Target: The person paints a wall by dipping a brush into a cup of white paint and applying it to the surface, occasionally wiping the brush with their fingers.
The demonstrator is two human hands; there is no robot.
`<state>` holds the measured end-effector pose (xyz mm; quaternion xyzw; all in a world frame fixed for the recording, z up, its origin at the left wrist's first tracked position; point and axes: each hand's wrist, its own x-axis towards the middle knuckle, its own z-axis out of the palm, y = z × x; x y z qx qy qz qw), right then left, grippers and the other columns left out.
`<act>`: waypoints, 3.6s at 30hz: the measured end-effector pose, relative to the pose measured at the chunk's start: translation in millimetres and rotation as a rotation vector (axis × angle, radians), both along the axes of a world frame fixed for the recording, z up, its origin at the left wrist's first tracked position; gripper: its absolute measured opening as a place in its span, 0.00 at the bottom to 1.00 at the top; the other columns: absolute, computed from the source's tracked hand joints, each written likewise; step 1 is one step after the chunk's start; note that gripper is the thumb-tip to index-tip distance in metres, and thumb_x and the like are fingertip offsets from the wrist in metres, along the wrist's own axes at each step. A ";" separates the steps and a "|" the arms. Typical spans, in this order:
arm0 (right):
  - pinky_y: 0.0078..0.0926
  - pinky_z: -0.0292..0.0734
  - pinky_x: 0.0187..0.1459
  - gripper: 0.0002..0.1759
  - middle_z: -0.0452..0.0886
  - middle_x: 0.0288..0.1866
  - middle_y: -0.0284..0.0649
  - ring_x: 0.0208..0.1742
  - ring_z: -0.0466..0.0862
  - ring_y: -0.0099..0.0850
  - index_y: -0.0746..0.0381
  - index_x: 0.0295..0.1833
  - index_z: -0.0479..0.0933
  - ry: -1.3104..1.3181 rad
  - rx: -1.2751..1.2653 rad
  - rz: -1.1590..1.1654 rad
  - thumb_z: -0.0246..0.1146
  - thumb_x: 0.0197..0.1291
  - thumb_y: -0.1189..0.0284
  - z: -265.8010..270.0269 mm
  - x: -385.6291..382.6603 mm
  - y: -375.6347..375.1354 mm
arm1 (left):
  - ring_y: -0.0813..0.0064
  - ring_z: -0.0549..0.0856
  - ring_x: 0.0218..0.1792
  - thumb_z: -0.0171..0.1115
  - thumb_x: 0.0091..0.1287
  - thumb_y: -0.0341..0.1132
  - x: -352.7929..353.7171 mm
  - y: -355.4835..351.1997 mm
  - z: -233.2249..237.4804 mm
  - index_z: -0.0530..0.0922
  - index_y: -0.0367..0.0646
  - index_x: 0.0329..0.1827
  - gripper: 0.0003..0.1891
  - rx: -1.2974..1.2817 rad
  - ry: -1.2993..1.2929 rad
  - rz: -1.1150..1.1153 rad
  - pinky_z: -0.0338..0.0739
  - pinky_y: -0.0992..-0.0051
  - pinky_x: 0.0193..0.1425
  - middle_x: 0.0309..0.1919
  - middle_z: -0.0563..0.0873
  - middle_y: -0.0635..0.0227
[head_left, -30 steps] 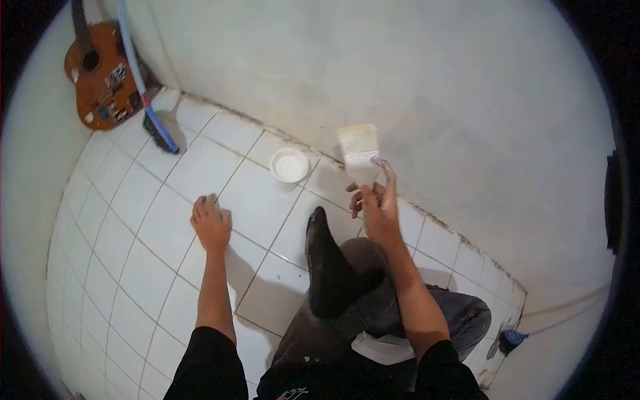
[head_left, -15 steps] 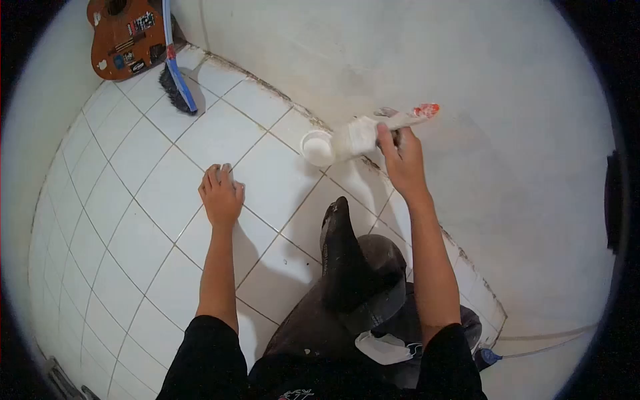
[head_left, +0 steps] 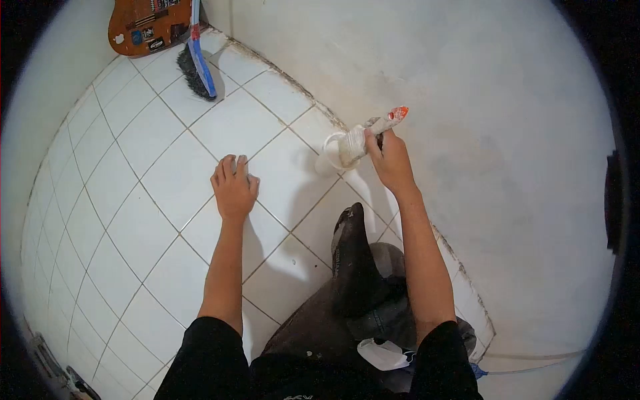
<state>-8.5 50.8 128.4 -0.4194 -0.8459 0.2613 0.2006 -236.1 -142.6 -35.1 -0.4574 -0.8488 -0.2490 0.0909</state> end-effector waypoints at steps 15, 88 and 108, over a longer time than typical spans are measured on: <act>0.40 0.75 0.40 0.21 0.82 0.32 0.54 0.35 0.83 0.47 0.71 0.48 0.74 0.110 -0.011 -0.023 0.55 0.70 0.60 -6.3 2.7 6.7 | 0.59 0.68 0.66 0.59 0.60 0.38 0.1 -0.5 -4.6 0.75 0.45 0.60 0.23 -0.003 0.023 0.016 0.62 0.57 0.68 0.61 0.72 0.61; 0.36 0.84 0.27 0.17 0.81 0.39 0.50 0.33 0.85 0.39 0.74 0.45 0.74 0.825 -0.862 -0.899 0.66 0.54 0.73 -137.0 133.2 -38.3 | 0.57 0.70 0.66 0.51 0.65 0.41 9.8 1.6 -13.0 0.70 0.49 0.66 0.25 -0.160 0.149 -0.034 0.65 0.54 0.65 0.64 0.72 0.58; 0.36 0.81 0.32 0.16 0.84 0.37 0.54 0.35 0.86 0.40 0.75 0.41 0.79 0.854 -0.838 -0.940 0.67 0.54 0.71 -161.6 143.5 -23.0 | 0.57 0.68 0.67 0.54 0.64 0.42 8.3 0.9 -14.9 0.69 0.50 0.67 0.26 -0.166 0.159 -0.030 0.63 0.54 0.66 0.65 0.70 0.58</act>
